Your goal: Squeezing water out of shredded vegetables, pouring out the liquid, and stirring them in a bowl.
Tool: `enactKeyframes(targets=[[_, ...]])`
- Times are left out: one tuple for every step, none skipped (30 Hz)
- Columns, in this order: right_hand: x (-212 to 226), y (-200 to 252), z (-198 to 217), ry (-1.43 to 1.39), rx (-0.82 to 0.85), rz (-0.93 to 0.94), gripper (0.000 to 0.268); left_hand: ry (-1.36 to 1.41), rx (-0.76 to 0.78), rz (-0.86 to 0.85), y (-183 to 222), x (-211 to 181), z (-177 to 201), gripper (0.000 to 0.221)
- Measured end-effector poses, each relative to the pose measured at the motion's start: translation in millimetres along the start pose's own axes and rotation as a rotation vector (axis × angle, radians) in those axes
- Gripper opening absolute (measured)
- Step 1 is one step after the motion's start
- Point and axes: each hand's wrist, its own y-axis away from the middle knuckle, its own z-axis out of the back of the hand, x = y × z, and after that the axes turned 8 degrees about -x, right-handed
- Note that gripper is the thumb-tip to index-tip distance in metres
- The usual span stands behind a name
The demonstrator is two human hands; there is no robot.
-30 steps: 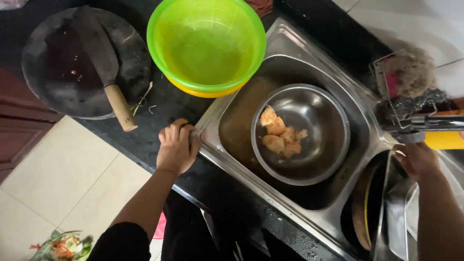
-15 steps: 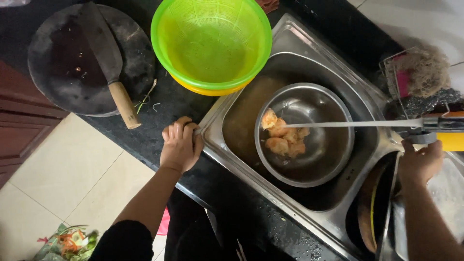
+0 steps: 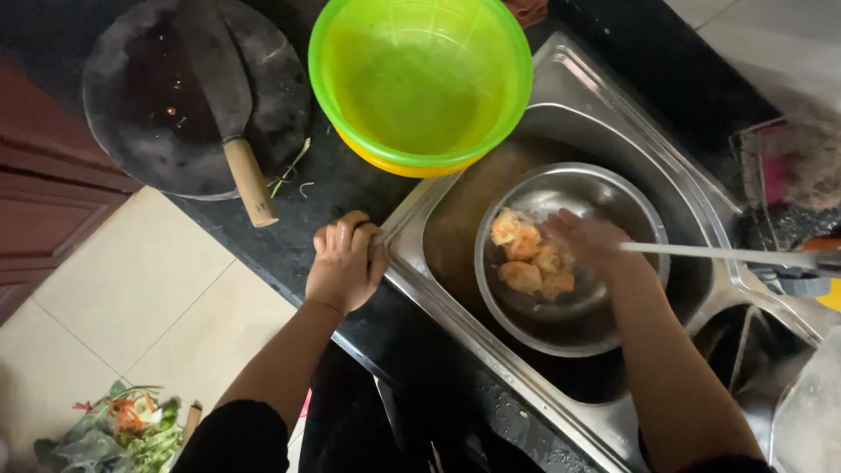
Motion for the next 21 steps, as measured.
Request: enactKeyframes(targets=[[37.3, 1.9, 72.2, -0.423, 0.062, -0.473, 0.086, 0.011, -0.009, -0.012, 1.5, 1.4, -3.4, 0.029], [77.4, 10.2, 157.0, -0.846, 0.12, -0.947, 0.077, 0.023, -0.018, -0.023, 2.8, 2.9, -6.9, 0.03], [58.6, -6.2, 101.8, -0.842, 0.12, -0.94, 0.077, 0.019, -0.019, -0.017, 1.7, 2.0, -5.5, 0.03], [42.1, -18.0, 49.1, -0.708, -0.165, -0.747, 0.067, 0.032, -0.007, -0.012, 0.4, 1.2, -4.2, 0.028], [27.7, -28.2, -0.8, -0.565, -0.438, -0.547, 0.057, 0.045, 0.007, -0.009, -0.6, 0.4, -2.4, 0.026], [17.4, -40.0, -48.7, -0.565, -0.437, -0.541, 0.057, 0.041, 0.007, -0.003, -0.8, 0.5, -1.4, 0.026], [6.0, -51.9, -96.5, -0.334, -0.83, -0.231, 0.043, 0.05, -0.005, -0.011, -1.3, 0.1, -0.9, 0.025], [-5.6, -64.0, -144.4, -0.083, -1.198, 0.093, 0.035, 0.059, -0.016, -0.019, -1.9, -0.4, -0.6, 0.024], [-1.2, -80.1, -148.9, -0.085, -1.199, 0.099, 0.035, 0.055, -0.017, -0.014, -0.8, 0.2, -3.2, 0.024], [3.2, -96.1, -153.5, -0.729, -0.993, -0.446, 0.034, 0.064, -0.037, -0.025, 0.3, 0.7, -5.8, 0.025], [8.6, -113.1, -158.4, -1.329, -0.65, -0.982, 0.043, 0.071, -0.058, -0.037, 1.3, 2.0, -8.5, 0.027], [23.0, -117.9, -143.0, -1.331, -0.648, -0.976, 0.043, 0.066, -0.058, -0.032, 1.8, 2.5, -7.9, 0.027], [35.6, -122.6, -126.8, -0.918, -0.551, -0.825, 0.038, 0.078, -0.063, -0.034, 1.4, 2.6, -8.0, 0.028], [48.5, -127.1, -110.6, -0.514, -0.447, -0.66, 0.05, 0.09, -0.067, -0.036, 1.1, 2.8, -8.0, 0.029], [59.2, -125.9, -115.1, -0.512, -0.451, -0.65, 0.05, 0.084, -0.072, -0.029, 1.6, 3.0, -9.6, 0.029], [70.0, -124.4, -119.6, -0.546, -0.508, -0.58, 0.058, 0.091, -0.073, -0.026, 2.2, 3.1, -10.9, 0.03], [80.9, -123.9, -123.7, -0.579, -0.566, -0.509, 0.067, 0.095, -0.074, -0.023, 2.4, 4.0, -11.7, 0.031], [80.4, -132.0, -120.4, -0.578, -0.57, -0.499, 0.067, 0.088, -0.08, -0.018, 2.1, 5.1, -11.6, 0.031], [82.1, -136.1, -118.5, -0.565, -0.382, -0.628, 0.073, 0.069, -0.049, -0.026, 3.3, 5.2, -10.5, 0.032], [84.0, -139.9, -116.5, -0.546, -0.191, -0.754, 0.081, 0.049, -0.018, -0.035, 4.6, 5.1, -9.4, 0.033], [76.7, -137.5, -134.0, -0.546, -0.188, -0.753, 0.081, 0.05, -0.015, -0.033, 2.2, 4.5, -7.2, 0.033]])
